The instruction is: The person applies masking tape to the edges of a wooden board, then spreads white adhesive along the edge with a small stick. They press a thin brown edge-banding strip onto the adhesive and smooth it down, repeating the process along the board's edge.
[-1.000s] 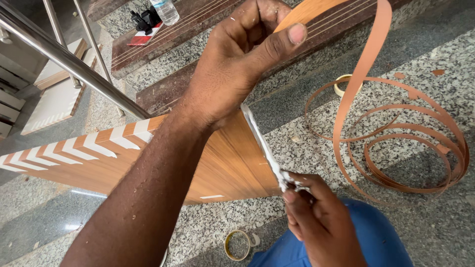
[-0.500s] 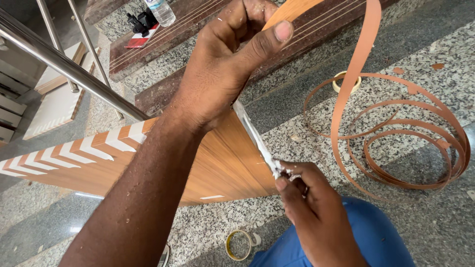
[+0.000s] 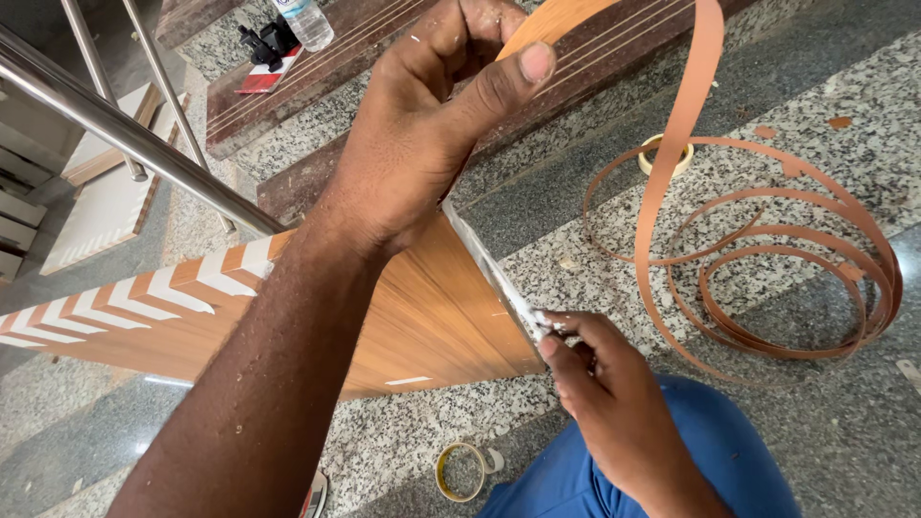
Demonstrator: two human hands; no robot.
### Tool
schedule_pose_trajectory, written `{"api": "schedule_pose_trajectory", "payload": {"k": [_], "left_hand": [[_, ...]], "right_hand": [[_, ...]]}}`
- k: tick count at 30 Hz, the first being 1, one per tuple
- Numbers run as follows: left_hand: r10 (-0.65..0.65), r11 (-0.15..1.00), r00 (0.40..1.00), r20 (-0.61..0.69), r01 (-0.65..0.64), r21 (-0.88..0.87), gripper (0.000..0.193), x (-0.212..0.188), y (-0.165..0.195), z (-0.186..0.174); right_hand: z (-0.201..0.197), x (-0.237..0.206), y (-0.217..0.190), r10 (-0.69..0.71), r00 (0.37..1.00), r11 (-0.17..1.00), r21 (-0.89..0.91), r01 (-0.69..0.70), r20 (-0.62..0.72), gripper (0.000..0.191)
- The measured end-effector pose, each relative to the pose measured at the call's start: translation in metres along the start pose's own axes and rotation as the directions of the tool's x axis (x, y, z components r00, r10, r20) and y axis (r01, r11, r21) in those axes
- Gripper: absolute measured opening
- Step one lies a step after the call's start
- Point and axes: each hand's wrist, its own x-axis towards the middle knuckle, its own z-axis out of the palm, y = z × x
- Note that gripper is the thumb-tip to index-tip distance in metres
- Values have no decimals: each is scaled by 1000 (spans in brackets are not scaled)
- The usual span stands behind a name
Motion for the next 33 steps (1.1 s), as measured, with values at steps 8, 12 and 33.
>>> {"api": "schedule_pose_trajectory", "payload": {"k": [8,12,33], "left_hand": [[69,997,997,31,-67,-44,26,0,-1,0],[38,998,999,13,-38,-44,25,-1,-1,0],[42,999,999,10,-42,25,34,-4,0,0]], "right_hand": [[-3,-25,8,-107,994,977,182,109,-21,27],[-4,1,8,12,1000,997,-79,-10,18,28],[54,-49,68,-105,995,731,678,77,0,33]]}}
